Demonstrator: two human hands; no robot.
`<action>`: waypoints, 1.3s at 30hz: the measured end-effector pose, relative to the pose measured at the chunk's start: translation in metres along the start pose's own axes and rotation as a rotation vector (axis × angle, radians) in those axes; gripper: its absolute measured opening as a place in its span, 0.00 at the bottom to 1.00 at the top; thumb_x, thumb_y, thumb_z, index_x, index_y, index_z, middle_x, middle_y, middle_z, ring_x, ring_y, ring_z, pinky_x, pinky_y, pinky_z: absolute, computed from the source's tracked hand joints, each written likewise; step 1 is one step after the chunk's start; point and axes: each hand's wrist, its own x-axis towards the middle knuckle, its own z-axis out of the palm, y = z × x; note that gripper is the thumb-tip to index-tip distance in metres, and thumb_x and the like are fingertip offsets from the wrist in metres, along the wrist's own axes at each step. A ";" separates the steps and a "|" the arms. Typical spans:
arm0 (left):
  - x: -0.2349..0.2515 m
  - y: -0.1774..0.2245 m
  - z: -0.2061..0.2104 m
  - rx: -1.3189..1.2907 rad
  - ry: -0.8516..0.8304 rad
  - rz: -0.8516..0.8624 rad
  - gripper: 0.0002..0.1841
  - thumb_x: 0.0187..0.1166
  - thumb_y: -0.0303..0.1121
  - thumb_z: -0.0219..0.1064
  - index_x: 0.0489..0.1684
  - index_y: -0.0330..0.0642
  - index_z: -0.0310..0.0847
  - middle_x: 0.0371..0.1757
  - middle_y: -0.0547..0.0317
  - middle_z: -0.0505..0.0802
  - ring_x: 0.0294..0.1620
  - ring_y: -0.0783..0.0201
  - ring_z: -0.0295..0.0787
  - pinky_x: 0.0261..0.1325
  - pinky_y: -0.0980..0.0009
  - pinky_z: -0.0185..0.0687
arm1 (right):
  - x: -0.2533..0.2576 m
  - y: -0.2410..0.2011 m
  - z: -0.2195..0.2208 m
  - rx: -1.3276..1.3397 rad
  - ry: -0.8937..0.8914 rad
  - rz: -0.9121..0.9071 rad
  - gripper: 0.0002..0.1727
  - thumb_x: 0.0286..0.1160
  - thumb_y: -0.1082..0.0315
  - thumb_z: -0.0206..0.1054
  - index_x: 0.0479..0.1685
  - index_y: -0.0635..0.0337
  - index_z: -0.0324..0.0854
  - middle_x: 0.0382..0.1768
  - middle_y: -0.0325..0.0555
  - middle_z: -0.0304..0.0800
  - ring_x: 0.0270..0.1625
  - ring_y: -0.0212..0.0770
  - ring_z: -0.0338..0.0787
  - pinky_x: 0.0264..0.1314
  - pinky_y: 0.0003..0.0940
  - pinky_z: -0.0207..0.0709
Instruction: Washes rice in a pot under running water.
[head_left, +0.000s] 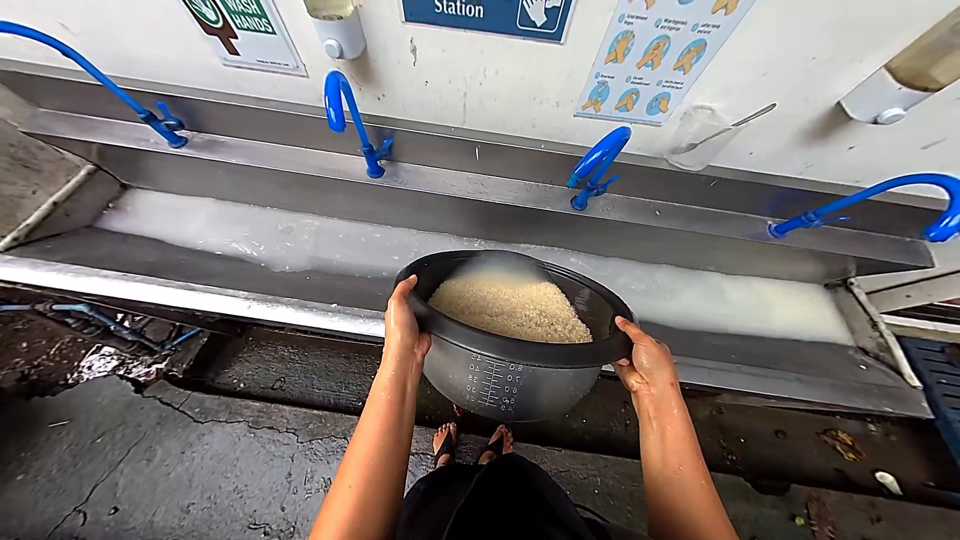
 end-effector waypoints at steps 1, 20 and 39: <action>0.000 0.000 0.000 0.000 0.000 0.001 0.13 0.87 0.37 0.58 0.61 0.42 0.79 0.51 0.49 0.92 0.51 0.57 0.92 0.52 0.57 0.89 | -0.001 0.000 0.000 -0.004 0.000 0.003 0.07 0.86 0.69 0.63 0.40 0.63 0.79 0.20 0.42 0.81 0.10 0.26 0.69 0.08 0.18 0.60; -0.003 0.011 0.017 -0.015 -0.031 -0.003 0.13 0.88 0.42 0.55 0.54 0.44 0.78 0.46 0.52 0.91 0.46 0.59 0.92 0.46 0.57 0.89 | -0.002 -0.014 0.006 0.054 -0.029 0.025 0.08 0.87 0.68 0.62 0.38 0.61 0.77 0.18 0.39 0.78 0.08 0.24 0.65 0.07 0.16 0.57; 0.033 -0.067 -0.066 0.617 0.141 0.026 0.25 0.73 0.28 0.79 0.65 0.27 0.75 0.52 0.37 0.91 0.49 0.50 0.92 0.55 0.52 0.89 | -0.001 0.067 -0.049 -0.228 -0.089 0.113 0.19 0.90 0.57 0.60 0.61 0.66 0.74 0.31 0.50 0.87 0.18 0.36 0.83 0.15 0.29 0.76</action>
